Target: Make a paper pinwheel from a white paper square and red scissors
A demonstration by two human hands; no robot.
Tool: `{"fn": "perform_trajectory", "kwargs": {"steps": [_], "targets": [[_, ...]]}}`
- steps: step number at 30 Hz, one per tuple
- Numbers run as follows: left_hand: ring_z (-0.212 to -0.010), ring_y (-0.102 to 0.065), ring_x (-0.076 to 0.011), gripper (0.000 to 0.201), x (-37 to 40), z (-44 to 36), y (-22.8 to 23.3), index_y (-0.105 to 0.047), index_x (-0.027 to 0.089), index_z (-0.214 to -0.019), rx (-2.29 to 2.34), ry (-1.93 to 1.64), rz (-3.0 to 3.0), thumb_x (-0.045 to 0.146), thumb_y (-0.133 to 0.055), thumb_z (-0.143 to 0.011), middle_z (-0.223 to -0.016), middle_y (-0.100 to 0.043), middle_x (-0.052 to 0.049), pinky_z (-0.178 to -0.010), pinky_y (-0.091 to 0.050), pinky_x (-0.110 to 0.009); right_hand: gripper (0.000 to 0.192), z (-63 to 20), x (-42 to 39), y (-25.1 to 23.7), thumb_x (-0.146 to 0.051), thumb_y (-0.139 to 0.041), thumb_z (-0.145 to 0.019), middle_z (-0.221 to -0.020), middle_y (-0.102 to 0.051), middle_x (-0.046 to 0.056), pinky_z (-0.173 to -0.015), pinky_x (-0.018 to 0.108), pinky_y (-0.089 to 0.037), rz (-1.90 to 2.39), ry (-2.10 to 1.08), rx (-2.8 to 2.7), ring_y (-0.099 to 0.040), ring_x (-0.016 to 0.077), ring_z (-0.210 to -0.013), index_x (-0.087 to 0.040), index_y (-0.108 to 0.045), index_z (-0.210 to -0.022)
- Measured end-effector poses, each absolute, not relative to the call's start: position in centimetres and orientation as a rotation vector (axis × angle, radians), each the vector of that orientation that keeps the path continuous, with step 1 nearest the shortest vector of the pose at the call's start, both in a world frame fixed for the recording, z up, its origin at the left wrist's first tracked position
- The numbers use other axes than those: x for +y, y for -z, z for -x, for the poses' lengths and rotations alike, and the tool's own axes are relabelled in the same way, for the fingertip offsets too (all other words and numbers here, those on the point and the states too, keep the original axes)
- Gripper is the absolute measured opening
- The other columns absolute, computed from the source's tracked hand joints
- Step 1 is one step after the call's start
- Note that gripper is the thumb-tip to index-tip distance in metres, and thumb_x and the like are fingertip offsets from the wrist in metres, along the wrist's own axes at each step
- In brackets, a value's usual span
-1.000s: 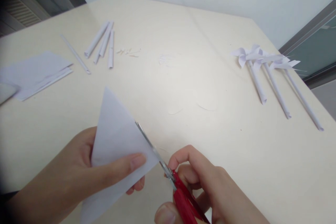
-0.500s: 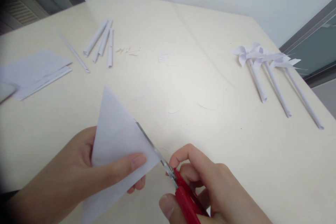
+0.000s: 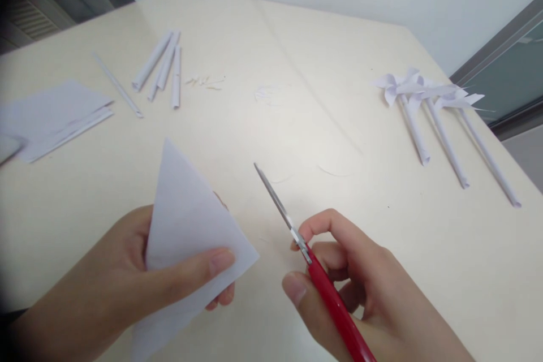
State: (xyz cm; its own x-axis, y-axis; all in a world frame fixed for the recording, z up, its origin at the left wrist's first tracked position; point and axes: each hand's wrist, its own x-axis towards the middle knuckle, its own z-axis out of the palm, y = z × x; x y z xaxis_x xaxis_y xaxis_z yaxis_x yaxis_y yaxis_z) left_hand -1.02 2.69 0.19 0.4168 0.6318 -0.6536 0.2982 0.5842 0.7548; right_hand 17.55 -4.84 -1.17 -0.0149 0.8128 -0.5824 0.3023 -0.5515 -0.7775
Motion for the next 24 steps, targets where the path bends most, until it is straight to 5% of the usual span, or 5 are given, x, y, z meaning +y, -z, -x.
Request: {"fn": "perform_trajectory", "kwargs": {"steps": [11,18,24], "targets": [[-0.056,-0.058,-0.0113,0.009,2.3,1.5,2.4,-0.06,0.019,-0.072,0.994,-0.376,-1.577,0.025,-0.057,-0.078,-0.061,-0.062,0.004,-0.05,-0.046,-0.018,0.026,-18.3,-4.0,1.8,-0.038,-0.066,-0.075,-0.075,-0.059,-0.001,-0.043,0.018,-0.04,1.51,-1.71,-0.928,-0.044,0.0076,-0.05,-0.028,-0.049,-0.091],[-0.085,-0.055,-0.0096,0.028,1.9,2.2,3.3,-0.059,0.021,-0.096,0.676,-0.618,-2.256,0.004,-0.044,-0.081,-0.096,-0.059,0.001,-0.07,-0.045,-0.017,0.031,-18.5,-3.8,1.7,-0.029,-0.072,-0.073,-0.074,-0.059,-0.003,-0.049,0.018,-0.037,1.35,-1.871,-0.764,-0.046,0.007,-0.056,-0.025,-0.049,-0.093],[-0.092,-0.047,-0.0162,0.028,1.7,2.1,3.9,-0.056,0.013,-0.108,0.519,-0.633,-2.654,0.002,-0.044,-0.085,-0.101,-0.056,-0.005,-0.085,-0.041,-0.027,0.032,-17.7,-3.8,1.8,-0.017,-0.072,-0.071,-0.071,-0.058,-0.006,-0.047,0.016,-0.032,1.343,-1.877,-0.708,-0.043,0.0049,-0.054,-0.024,-0.047,-0.089]]}}
